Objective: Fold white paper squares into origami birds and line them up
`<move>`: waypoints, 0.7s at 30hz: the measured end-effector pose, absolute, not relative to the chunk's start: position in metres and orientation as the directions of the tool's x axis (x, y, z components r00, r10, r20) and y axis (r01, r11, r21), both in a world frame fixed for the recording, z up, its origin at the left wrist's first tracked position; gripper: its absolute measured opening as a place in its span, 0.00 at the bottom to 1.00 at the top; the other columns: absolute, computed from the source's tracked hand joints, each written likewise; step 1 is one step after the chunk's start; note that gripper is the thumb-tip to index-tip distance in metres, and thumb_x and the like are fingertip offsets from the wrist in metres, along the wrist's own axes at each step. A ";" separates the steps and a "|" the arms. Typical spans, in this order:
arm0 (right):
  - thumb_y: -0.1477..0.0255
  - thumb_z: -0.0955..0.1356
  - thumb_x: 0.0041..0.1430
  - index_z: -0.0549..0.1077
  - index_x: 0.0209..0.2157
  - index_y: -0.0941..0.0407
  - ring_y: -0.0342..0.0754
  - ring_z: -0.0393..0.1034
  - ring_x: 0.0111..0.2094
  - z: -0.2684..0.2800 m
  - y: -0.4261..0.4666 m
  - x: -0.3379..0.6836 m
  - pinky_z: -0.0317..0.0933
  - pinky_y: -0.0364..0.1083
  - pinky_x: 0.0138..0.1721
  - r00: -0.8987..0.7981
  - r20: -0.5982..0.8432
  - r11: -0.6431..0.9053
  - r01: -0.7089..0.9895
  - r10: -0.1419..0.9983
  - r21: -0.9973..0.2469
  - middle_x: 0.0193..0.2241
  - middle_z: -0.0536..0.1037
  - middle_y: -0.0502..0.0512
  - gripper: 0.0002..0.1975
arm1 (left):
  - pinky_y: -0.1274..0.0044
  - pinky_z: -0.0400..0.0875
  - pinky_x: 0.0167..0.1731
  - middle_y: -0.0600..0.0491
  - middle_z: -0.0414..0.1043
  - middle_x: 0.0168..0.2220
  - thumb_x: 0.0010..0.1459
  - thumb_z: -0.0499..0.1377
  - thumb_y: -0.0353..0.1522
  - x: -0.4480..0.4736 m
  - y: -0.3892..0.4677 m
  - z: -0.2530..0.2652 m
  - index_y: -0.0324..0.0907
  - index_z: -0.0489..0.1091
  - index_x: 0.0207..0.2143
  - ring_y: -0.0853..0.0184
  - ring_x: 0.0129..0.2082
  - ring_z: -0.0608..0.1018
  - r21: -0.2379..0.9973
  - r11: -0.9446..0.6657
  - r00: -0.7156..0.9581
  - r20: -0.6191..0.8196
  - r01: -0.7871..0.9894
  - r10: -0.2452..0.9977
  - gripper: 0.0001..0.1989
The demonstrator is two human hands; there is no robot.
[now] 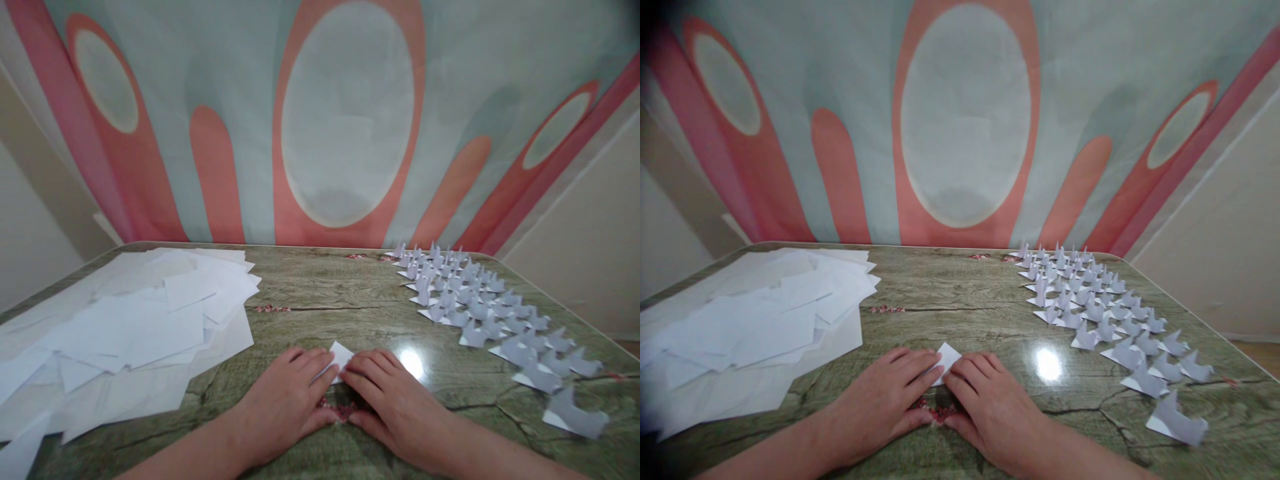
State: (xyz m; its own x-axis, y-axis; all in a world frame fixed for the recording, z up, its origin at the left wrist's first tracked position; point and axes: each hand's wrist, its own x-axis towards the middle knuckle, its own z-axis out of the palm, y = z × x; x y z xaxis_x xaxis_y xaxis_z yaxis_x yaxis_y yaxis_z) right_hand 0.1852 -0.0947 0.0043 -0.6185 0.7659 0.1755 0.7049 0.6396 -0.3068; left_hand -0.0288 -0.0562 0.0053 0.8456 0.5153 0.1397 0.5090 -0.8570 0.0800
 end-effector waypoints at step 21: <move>0.63 0.64 0.58 0.69 0.44 0.58 0.50 0.60 0.48 -0.009 -0.094 0.185 0.47 0.53 0.56 -0.636 0.320 0.687 0.723 0.702 -0.071 0.40 0.72 0.54 0.16 | 0.69 0.59 0.50 0.45 0.63 0.54 0.57 0.47 0.49 -0.026 -0.060 0.004 0.40 0.62 0.52 0.59 0.53 0.67 0.010 -0.851 0.845 0.111 0.525 0.523 0.28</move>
